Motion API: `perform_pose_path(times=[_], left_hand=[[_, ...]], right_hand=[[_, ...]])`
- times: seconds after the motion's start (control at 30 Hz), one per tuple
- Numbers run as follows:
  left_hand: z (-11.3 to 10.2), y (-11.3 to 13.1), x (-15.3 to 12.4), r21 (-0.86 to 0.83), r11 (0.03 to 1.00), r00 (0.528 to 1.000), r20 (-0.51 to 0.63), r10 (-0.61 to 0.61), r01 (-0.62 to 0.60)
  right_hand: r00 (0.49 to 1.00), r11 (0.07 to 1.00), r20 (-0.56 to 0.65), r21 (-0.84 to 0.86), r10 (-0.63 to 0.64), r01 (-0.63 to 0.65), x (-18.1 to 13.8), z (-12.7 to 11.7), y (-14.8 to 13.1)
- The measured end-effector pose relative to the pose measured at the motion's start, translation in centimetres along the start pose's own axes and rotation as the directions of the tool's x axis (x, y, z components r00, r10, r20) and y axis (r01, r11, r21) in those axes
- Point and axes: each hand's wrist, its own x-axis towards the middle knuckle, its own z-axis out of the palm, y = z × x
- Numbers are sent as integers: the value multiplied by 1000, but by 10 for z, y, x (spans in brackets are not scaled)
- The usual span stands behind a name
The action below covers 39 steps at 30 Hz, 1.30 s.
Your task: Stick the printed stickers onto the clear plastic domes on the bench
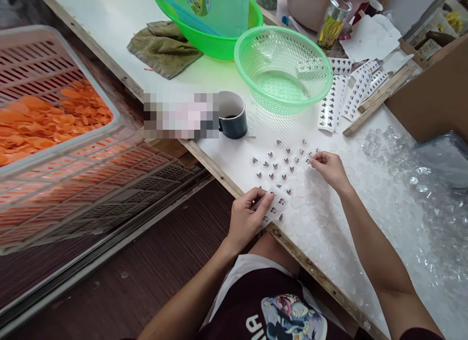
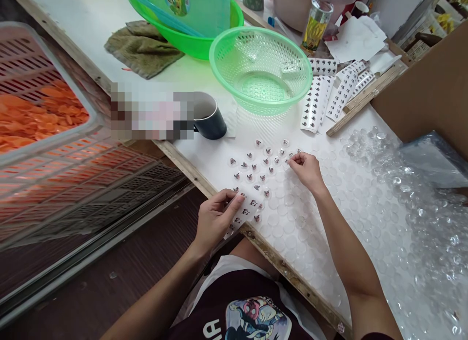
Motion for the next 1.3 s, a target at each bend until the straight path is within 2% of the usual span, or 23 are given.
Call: perform_pose_path(times=[0.13,0.3,0.4,0.47,0.53,0.63,0.67,0.73,0.83,1.0,1.13,1.3], left_hand=[[0,2,0,4,1000,1000,-5,4,-4],[1,2,0,3,1000,1000,2,-18,18],[1,1,1,-12,999,999,-6,-34,34],[2,-1,1,-44,998,998,-16,-54,53],[3,-1,0,-101,992,996,-28,-79,76],[5,-1,-1,-178,980,993,-63,-100,87],[5,0,-2,-191,978,992,-72,-101,86],[5,1,-3,-198,977,993,-72,-97,81],[4,2,-3,-209,976,997,-28,-71,64],[0,7,-1,-231,971,998,30,-51,56],[2,9,-2,-207,975,996,1,-86,85],[2,8,-5,-158,983,995,-20,-95,91]], right_hand=[[1000,987,-19,-159,-5,2,-1,6,-5],[986,903,-62,-414,-155,116,0,16,-3],[970,866,-101,-477,-221,148,-2,17,-4],[955,879,-129,-437,-269,189,-11,16,-10],[943,907,-97,-322,-318,272,-28,16,-18],[926,927,116,-76,-358,368,-66,22,-30],[914,929,189,-21,-358,368,-78,24,-32],[906,939,253,32,-338,342,-97,29,-34],[923,953,239,48,-302,300,-109,33,-32],[912,955,287,47,-293,292,-113,32,-30],[908,921,171,-12,-383,390,-120,35,-31],[871,865,118,-113,-477,489,-127,37,-32]])
